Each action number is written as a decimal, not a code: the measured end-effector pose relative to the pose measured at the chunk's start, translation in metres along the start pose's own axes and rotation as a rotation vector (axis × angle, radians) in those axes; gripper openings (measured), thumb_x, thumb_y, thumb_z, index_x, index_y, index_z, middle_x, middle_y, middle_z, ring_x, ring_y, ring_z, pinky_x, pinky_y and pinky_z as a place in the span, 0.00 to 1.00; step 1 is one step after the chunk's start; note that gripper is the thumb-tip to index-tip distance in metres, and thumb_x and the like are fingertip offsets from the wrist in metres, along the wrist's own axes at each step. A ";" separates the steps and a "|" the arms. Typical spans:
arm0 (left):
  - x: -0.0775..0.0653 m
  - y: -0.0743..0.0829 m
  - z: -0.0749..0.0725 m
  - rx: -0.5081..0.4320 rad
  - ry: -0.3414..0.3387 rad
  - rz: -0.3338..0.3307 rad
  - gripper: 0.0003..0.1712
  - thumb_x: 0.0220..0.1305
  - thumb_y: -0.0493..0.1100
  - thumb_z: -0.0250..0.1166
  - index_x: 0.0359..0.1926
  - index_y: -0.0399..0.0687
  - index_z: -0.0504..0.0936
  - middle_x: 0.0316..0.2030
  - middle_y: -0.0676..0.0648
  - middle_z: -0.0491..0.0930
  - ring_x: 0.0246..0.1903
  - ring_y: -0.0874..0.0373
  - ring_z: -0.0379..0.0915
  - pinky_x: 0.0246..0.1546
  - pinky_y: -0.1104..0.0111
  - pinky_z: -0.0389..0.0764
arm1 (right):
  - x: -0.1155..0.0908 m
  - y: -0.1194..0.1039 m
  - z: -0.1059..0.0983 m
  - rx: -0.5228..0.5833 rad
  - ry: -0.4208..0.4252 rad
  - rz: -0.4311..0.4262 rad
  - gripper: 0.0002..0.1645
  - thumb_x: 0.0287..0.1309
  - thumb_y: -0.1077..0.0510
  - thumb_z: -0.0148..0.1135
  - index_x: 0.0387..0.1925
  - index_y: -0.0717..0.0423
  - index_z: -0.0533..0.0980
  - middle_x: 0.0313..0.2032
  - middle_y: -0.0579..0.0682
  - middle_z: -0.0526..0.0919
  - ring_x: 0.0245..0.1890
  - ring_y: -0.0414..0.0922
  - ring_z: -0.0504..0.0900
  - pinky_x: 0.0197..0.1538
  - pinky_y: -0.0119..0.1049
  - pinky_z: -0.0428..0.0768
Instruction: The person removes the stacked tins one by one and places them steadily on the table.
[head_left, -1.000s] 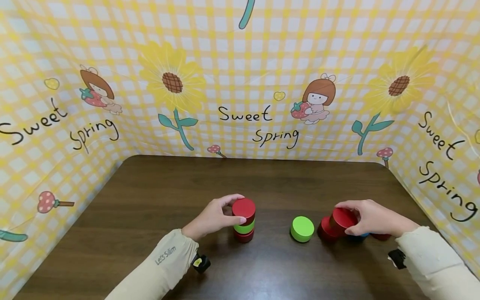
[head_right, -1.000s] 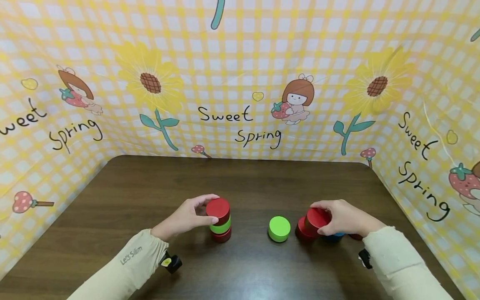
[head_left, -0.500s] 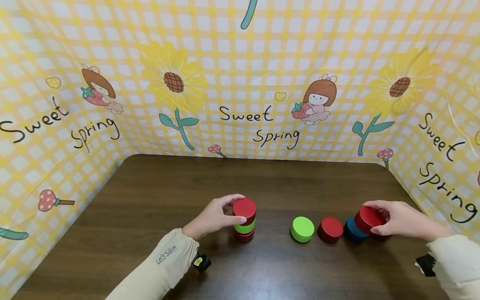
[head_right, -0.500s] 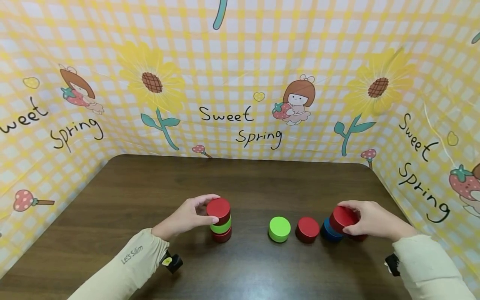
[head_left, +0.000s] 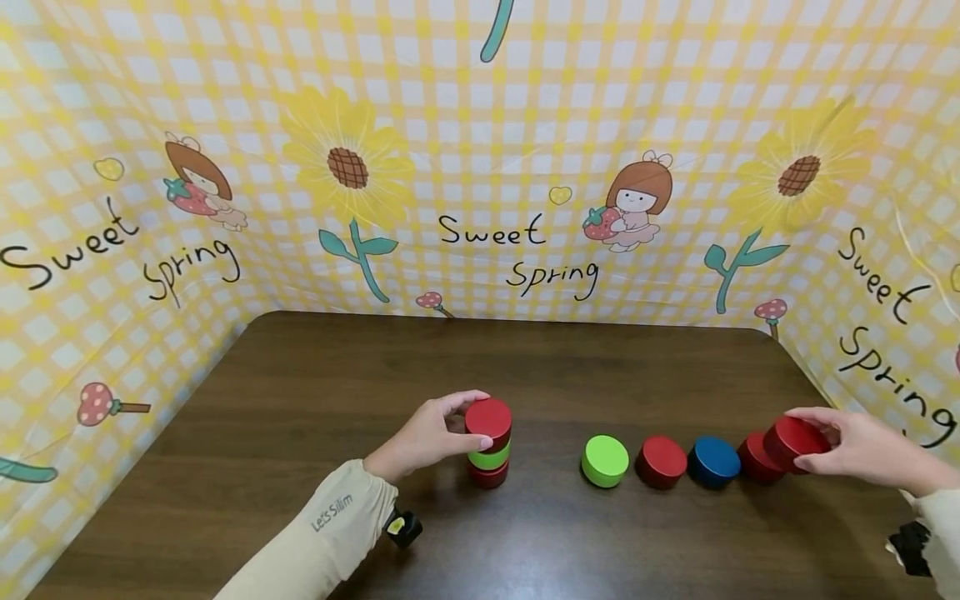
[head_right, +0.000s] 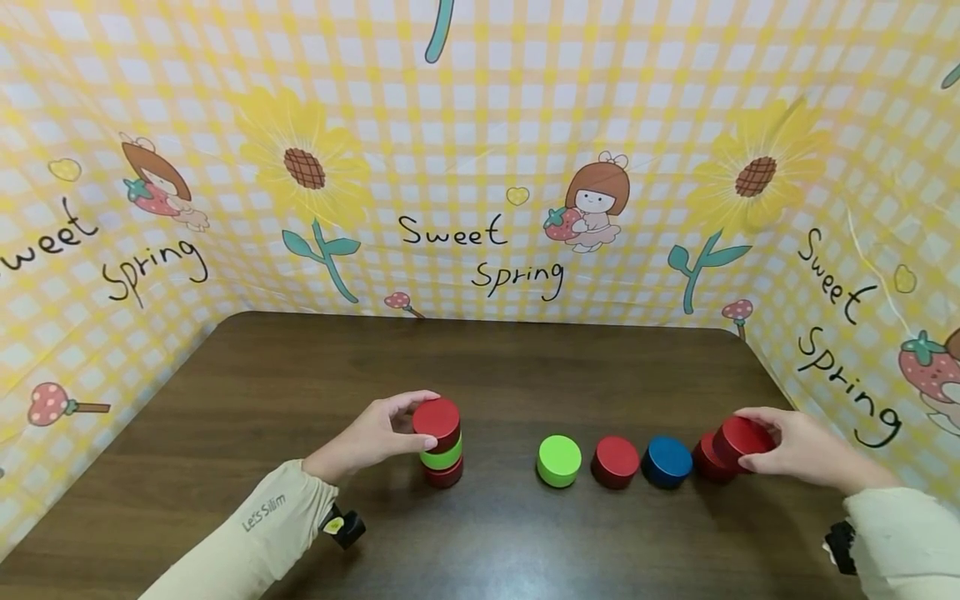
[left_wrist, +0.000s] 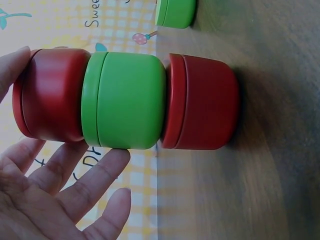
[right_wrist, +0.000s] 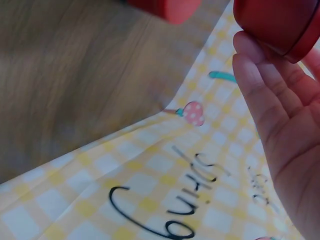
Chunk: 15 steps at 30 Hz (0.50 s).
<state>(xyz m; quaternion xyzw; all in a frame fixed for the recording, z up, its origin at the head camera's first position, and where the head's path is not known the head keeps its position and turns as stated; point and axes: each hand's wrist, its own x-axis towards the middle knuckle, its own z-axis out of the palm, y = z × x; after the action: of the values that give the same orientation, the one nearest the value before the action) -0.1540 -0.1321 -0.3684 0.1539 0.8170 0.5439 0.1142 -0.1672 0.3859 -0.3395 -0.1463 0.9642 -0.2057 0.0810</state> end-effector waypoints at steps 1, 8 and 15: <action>0.000 0.000 0.000 0.000 0.001 -0.001 0.33 0.58 0.40 0.70 0.63 0.37 0.71 0.47 0.43 0.79 0.46 0.50 0.75 0.46 0.61 0.79 | 0.000 0.002 -0.001 -0.002 -0.005 0.010 0.35 0.51 0.59 0.69 0.53 0.79 0.67 0.39 0.61 0.80 0.26 0.36 0.73 0.27 0.32 0.74; 0.000 -0.002 -0.001 0.010 0.006 0.003 0.33 0.57 0.41 0.71 0.62 0.38 0.71 0.47 0.43 0.78 0.46 0.50 0.75 0.45 0.60 0.79 | -0.006 0.018 0.000 -0.055 0.038 0.057 0.35 0.51 0.58 0.69 0.51 0.80 0.68 0.37 0.63 0.81 0.26 0.36 0.73 0.26 0.32 0.74; -0.001 -0.005 0.001 0.015 0.005 -0.003 0.33 0.57 0.42 0.71 0.62 0.40 0.72 0.46 0.44 0.79 0.44 0.51 0.76 0.44 0.62 0.79 | -0.010 0.031 0.002 -0.061 0.059 0.107 0.34 0.51 0.57 0.68 0.49 0.81 0.69 0.35 0.65 0.81 0.28 0.46 0.78 0.24 0.34 0.74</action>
<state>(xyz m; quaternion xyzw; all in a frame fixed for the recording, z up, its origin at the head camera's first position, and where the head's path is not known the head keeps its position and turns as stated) -0.1532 -0.1331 -0.3733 0.1519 0.8217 0.5379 0.1117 -0.1654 0.4157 -0.3533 -0.0907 0.9785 -0.1758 0.0589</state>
